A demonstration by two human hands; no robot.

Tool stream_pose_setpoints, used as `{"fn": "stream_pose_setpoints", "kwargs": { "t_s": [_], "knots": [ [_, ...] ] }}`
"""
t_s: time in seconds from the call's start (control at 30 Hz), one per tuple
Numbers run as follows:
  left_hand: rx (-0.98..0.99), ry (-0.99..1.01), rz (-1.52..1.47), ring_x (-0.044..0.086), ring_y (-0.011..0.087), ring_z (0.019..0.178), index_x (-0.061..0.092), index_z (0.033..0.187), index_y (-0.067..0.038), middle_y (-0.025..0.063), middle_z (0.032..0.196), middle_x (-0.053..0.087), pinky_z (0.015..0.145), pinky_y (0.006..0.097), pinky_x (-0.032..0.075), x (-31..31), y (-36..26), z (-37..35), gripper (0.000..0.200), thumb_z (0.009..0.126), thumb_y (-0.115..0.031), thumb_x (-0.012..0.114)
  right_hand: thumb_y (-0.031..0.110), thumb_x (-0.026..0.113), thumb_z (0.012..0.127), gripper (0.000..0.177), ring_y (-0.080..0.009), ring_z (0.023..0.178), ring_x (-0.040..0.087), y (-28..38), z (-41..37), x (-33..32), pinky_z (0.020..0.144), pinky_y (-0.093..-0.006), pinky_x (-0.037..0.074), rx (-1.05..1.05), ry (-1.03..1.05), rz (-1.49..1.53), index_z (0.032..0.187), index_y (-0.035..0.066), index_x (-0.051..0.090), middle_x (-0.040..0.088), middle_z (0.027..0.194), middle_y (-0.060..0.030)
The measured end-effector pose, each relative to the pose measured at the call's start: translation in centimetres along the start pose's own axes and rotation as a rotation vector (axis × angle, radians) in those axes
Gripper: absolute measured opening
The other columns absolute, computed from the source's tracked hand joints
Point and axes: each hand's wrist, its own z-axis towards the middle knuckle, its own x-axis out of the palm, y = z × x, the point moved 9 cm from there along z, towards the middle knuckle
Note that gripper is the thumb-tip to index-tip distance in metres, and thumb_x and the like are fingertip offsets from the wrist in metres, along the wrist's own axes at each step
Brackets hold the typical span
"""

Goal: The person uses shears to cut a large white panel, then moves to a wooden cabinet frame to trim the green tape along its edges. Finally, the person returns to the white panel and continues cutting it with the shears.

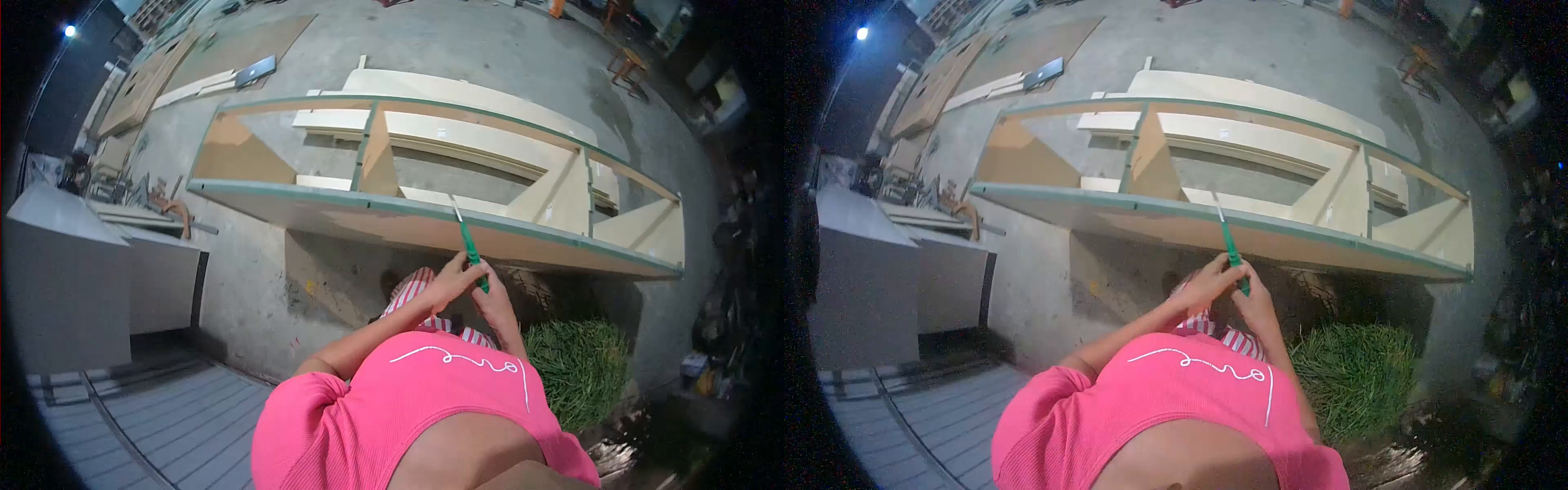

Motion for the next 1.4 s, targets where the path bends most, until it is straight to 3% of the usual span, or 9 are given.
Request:
{"fn": "stream_pose_setpoints", "kwargs": {
  "t_s": [0.17, 0.3, 0.37, 0.5, 0.6, 0.63, 0.8, 1.03, 1.4],
  "knots": [
    [0.099, -0.278, -0.221, 0.048, 0.011, 0.075, 0.051, 0.102, 0.001, 0.0051, 0.085, 0.052, 0.064, 0.0236, 0.04, -7.9, 0.6, -1.9, 0.037, 0.083, -0.03, 0.058, 0.019, 0.056, 0.077, 0.054, -0.0253, 0.102, 0.056, 3.6, 2.3, 7.2, 0.084, -0.0333, 0.042, -0.013, 0.266, -0.048, 0.129, 0.013, 0.04, 0.058, 0.106, -0.0156],
    [0.043, -0.301, -0.21, 0.047, 0.0088, 0.069, 0.051, 0.1, 0.0, 0.0031, 0.081, 0.052, 0.059, 0.0225, 0.038, -12.3, 0.5, -3.8, 0.037, 0.084, -0.032, 0.057, 0.023, 0.056, 0.079, 0.049, -0.0284, 0.102, 0.057, 6.8, 3.7, 10.9, 0.084, -0.035, 0.043, -0.202, 0.274, -0.1, 0.125, 0.012, 0.043, 0.059, 0.107, -0.0179],
    [-0.006, -0.314, -0.225, 0.044, 0.0068, 0.063, 0.052, 0.097, -0.001, 0.0005, 0.075, 0.051, 0.053, 0.0223, 0.035, -14.1, 1.1, -4.5, 0.036, 0.084, -0.035, 0.056, 0.023, 0.057, 0.079, 0.046, -0.0287, 0.101, 0.057, 8.4, 3.4, 13.1, 0.083, -0.0354, 0.043, -0.164, 0.38, -0.123, 0.122, 0.011, 0.044, 0.059, 0.106, -0.0175],
    [0.017, -0.257, -0.332, 0.041, 0.0064, 0.055, 0.052, 0.094, -0.007, -0.0024, 0.066, 0.047, 0.047, 0.0213, 0.03, -16.6, 3.7, -3.4, 0.029, 0.085, -0.035, 0.056, 0.013, 0.055, 0.082, 0.033, -0.0103, 0.087, 0.055, 7.6, 4.3, 15.8, 0.079, -0.0274, 0.044, -0.187, 0.388, 0.04, 0.114, 0.006, 0.049, 0.06, 0.092, -0.0041],
    [-0.03, -0.161, -0.372, 0.045, 0.0051, 0.059, 0.053, 0.094, -0.009, -0.0039, 0.068, 0.049, 0.05, 0.0191, 0.033, -16.1, 2.4, -4.0, 0.026, 0.086, -0.033, 0.056, 0.026, 0.055, 0.084, 0.044, -0.0162, 0.093, 0.057, 8.6, 3.9, 15.2, 0.082, -0.0309, 0.044, -0.212, 0.336, -0.133, 0.123, 0.01, 0.045, 0.061, 0.1, -0.0071],
    [-0.082, -0.154, -0.389, 0.046, 0.0054, 0.062, 0.054, 0.094, -0.008, -0.0037, 0.071, 0.051, 0.052, 0.0189, 0.035, -16.0, 2.4, -4.0, 0.024, 0.087, -0.031, 0.057, 0.027, 0.055, 0.084, 0.045, -0.0159, 0.092, 0.058, 8.8, 3.0, 15.3, 0.078, -0.0304, 0.045, 0.006, 0.448, -0.079, 0.125, 0.011, 0.044, 0.061, 0.102, -0.0071],
    [-0.146, 0.013, -0.355, 0.047, 0.0077, 0.066, 0.051, 0.098, -0.006, -0.0001, 0.079, 0.053, 0.055, 0.0205, 0.038, -16.0, 2.7, -3.7, 0.03, 0.085, -0.033, 0.059, 0.034, 0.057, 0.086, 0.048, -0.0133, 0.072, 0.058, 7.1, 3.8, 16.1, 0.058, -0.028, 0.047, -0.093, 0.413, 0.041, 0.127, 0.015, 0.042, 0.062, 0.089, -0.0077],
    [-0.31, 0.005, -0.277, 0.046, 0.0091, 0.065, 0.051, 0.1, -0.007, 0.0007, 0.08, 0.052, 0.052, 0.0224, 0.036, -17.1, 1.7, -4.7, 0.036, 0.083, -0.037, 0.061, 0.025, 0.055, 0.085, 0.045, -0.013, 0.073, 0.059, 9.9, 1.8, 16.3, 0.06, -0.028, 0.048, 0.043, 0.343, 0.029, 0.127, 0.015, 0.042, 0.062, 0.091, -0.0088],
    [0.032, 0.082, -0.035, 0.051, 0.0115, 0.077, 0.052, 0.102, -0.003, 0.0043, 0.087, 0.056, 0.067, 0.0251, 0.042, -21.2, -5.7, 0.3, 0.041, 0.084, -0.04, 0.058, 0.015, 0.052, 0.082, 0.054, -0.0112, 0.052, 0.05, 12.6, 7.9, 18.5, 0.045, -0.0268, 0.042, -0.091, 0.077, 0.078, 0.131, 0.01, 0.031, 0.053, 0.072, -0.0053]
  ]
}}
